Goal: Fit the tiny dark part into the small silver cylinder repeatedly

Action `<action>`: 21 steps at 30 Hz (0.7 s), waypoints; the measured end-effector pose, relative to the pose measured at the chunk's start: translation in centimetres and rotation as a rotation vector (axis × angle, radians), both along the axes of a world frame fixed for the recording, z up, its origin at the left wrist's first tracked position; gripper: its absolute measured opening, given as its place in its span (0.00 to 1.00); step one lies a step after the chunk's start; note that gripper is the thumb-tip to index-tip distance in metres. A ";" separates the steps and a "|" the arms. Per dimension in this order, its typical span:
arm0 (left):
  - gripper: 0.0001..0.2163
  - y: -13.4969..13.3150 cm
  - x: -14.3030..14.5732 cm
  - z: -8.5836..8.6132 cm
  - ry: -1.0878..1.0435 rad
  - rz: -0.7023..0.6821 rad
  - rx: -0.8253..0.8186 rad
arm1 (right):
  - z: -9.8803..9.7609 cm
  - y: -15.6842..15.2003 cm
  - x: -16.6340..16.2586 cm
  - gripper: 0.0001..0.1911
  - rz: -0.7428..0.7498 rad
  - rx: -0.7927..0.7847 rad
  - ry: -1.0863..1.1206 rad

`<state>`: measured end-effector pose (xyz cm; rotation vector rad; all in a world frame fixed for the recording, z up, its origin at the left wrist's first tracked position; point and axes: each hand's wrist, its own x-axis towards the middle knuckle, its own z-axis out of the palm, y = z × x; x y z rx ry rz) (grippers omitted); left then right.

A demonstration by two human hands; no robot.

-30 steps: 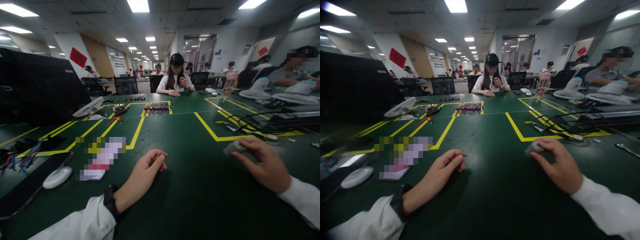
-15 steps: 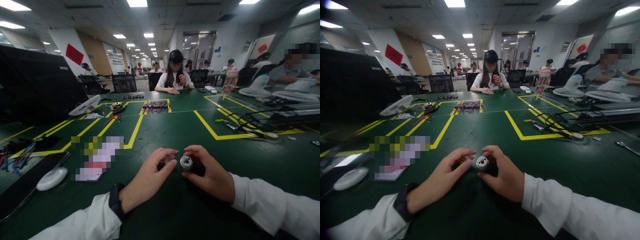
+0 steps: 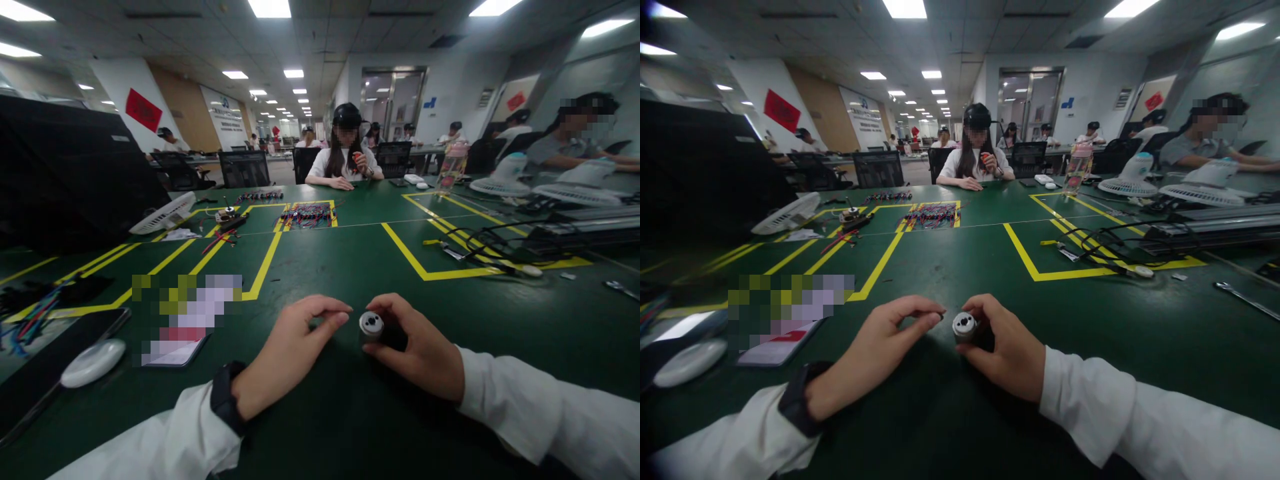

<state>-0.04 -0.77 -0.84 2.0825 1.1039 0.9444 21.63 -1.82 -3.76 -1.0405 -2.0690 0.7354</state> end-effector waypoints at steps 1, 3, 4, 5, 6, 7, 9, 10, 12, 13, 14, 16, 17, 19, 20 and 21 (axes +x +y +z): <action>0.08 0.1 -0.3 -0.4 0.069 -0.053 0.007 | 0.0 0.0 0.1 0.23 0.003 0.005 -0.007; 0.08 0.3 -0.7 -1.1 0.193 -0.130 0.047 | 0.1 -0.1 0.1 0.22 0.006 0.011 -0.016; 0.08 0.3 -0.8 -1.4 0.236 -0.144 0.068 | 0.1 -0.1 0.1 0.22 0.006 0.012 -0.022; 0.09 0.4 -0.8 -1.7 0.260 -0.145 0.082 | 0.1 -0.2 0.0 0.22 0.005 0.016 -0.031; 0.09 0.4 -0.8 -1.8 0.265 -0.141 0.085 | 0.0 -0.2 0.0 0.22 0.005 0.020 -0.037; 0.10 0.5 -0.8 -1.9 0.255 -0.142 0.078 | 0.0 -0.2 0.0 0.23 0.005 0.026 -0.032; 0.11 0.4 -0.9 -1.8 0.207 -0.152 0.048 | -0.1 0.0 0.2 0.22 -0.016 0.055 0.032; 0.12 0.4 -1.0 -1.6 0.173 -0.148 0.033 | -0.1 0.2 0.6 0.22 -0.042 0.082 0.086; 0.13 0.1 -1.5 -1.3 0.103 -0.116 0.005 | -0.1 1.0 2.1 0.21 -0.141 0.167 0.183; 0.13 -0.1 -1.9 -1.1 0.074 -0.090 -0.008 | -0.2 1.5 3.4 0.22 -0.215 0.218 0.196; 0.13 -0.3 -2.4 -0.9 0.054 -0.059 -0.023 | -0.3 2.0 5.0 0.23 -0.299 0.271 0.177; 0.12 -0.7 -3.6 -0.8 0.041 0.002 -0.071 | -0.7 2.9 9.4 0.26 -0.491 0.361 0.070; 0.12 -0.9 -4.2 -0.8 0.038 0.031 -0.103 | -1.0 3.2 12.0 0.27 -0.584 0.370 -0.005; 0.12 -1.2 -5.3 -0.9 0.018 0.081 -0.182 | -1.9 3.4 18.2 0.27 -0.755 0.338 -0.159; 0.12 -1.2 -5.8 -1.0 -0.004 0.103 -0.220 | -2.4 3.3 21.6 0.26 -0.805 0.300 -0.232; 0.12 -1.3 -6.1 -1.2 -0.033 0.124 -0.252 | -3.0 3.1 24.9 0.25 -0.863 0.315 -0.286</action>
